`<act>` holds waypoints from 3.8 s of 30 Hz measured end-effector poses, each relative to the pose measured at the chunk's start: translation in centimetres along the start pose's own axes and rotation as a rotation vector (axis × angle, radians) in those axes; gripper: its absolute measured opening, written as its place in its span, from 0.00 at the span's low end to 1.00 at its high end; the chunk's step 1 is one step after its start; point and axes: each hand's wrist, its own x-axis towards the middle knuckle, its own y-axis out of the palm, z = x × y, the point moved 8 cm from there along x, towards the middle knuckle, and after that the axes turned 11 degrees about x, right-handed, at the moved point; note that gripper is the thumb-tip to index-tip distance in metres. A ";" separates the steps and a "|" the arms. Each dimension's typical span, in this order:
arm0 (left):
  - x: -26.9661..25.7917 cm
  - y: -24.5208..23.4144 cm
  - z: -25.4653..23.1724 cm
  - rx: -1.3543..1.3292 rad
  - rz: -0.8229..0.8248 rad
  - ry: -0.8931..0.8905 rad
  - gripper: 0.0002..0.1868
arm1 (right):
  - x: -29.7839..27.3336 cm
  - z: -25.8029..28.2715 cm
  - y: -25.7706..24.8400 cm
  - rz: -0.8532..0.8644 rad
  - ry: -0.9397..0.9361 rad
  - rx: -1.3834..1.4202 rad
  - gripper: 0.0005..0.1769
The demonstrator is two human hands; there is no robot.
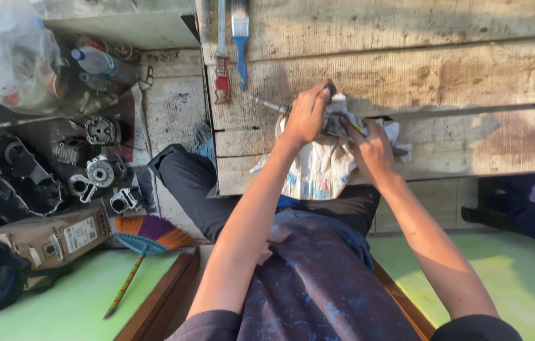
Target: The person sits on the floor and cleans a cylindrical mechanical part with a cloth. They wipe the part thoroughly, rotating it to clean different sides, and occasionally use a small tool to scrape or clean specific areas.
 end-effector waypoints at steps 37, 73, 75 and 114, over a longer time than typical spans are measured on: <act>-1.5 -1.9 -3.8 -0.043 -0.008 0.045 0.20 | -1.5 -1.2 -1.0 0.143 0.171 0.178 0.35; -2.0 -0.7 -1.1 -0.017 -0.046 0.025 0.26 | 1.9 -0.7 -2.8 0.548 0.403 0.260 0.12; -2.3 -0.9 -1.3 -0.017 -0.042 0.021 0.25 | 3.0 1.1 -4.5 0.597 0.429 0.252 0.14; -2.0 -2.1 -3.4 0.006 -0.067 0.082 0.25 | -5.8 -8.1 8.0 0.417 0.125 -0.065 0.13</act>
